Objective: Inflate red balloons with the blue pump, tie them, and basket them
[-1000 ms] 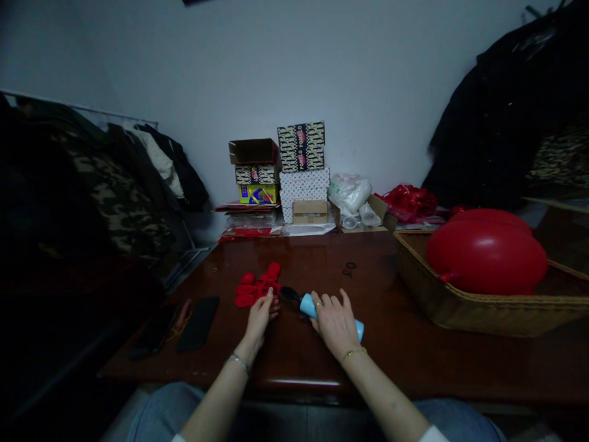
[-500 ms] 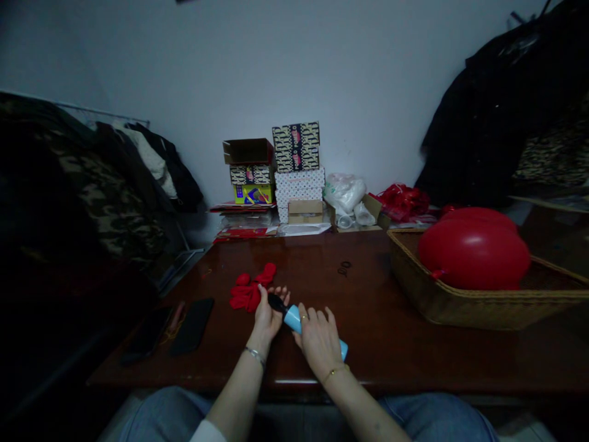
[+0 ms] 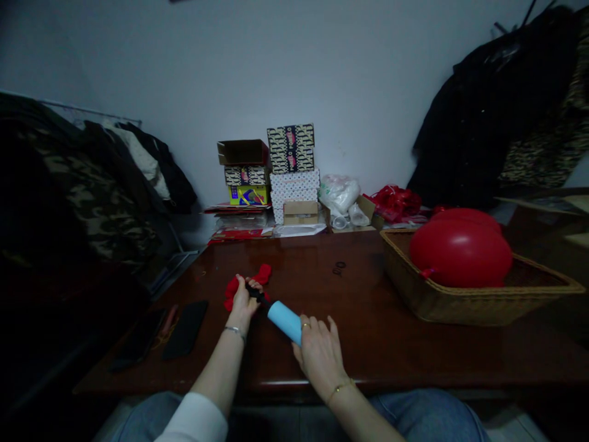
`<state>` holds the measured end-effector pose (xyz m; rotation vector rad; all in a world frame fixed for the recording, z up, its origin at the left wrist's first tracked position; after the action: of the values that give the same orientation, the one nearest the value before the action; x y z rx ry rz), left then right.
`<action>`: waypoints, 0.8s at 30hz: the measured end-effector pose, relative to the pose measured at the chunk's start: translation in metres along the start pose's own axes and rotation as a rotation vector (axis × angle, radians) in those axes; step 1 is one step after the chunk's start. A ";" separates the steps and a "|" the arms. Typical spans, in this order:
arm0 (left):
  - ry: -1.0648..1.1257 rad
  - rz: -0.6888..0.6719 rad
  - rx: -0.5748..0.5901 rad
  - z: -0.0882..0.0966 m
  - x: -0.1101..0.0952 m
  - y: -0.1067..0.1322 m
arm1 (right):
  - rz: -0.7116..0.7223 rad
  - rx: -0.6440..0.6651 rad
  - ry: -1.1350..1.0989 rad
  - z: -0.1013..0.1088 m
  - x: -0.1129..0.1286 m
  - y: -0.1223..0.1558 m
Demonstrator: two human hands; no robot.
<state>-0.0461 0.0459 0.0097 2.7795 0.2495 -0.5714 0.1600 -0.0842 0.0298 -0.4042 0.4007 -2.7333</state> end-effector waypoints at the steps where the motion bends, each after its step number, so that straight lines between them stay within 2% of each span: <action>1: 0.005 0.016 0.006 -0.001 -0.002 0.001 | -0.007 -0.007 0.004 0.002 0.000 0.003; 5: 0.024 0.043 0.039 -0.005 0.002 0.007 | -0.033 -0.018 0.010 0.004 -0.001 0.010; 10: -0.003 0.027 0.060 -0.010 0.021 0.016 | -0.030 -0.023 0.015 0.002 0.000 0.007; 17: -0.102 -0.014 0.015 -0.004 0.045 0.020 | -0.056 0.005 0.069 0.003 0.002 -0.009; 24: -0.200 -0.028 -0.015 -0.007 0.050 0.019 | -0.063 0.023 0.119 0.001 0.004 -0.016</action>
<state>0.0058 0.0356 0.0004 2.6832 0.2475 -0.8445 0.1519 -0.0718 0.0367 -0.2533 0.3936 -2.8294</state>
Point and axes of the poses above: each hand's wrist, its own y-axis away from the middle knuckle, its own z-axis out of the back of the hand, x = y × z, the point moved 3 cm from there along -y, towards the middle knuckle, and after that the axes turned 2 degrees about z, right-handed, at the moved point
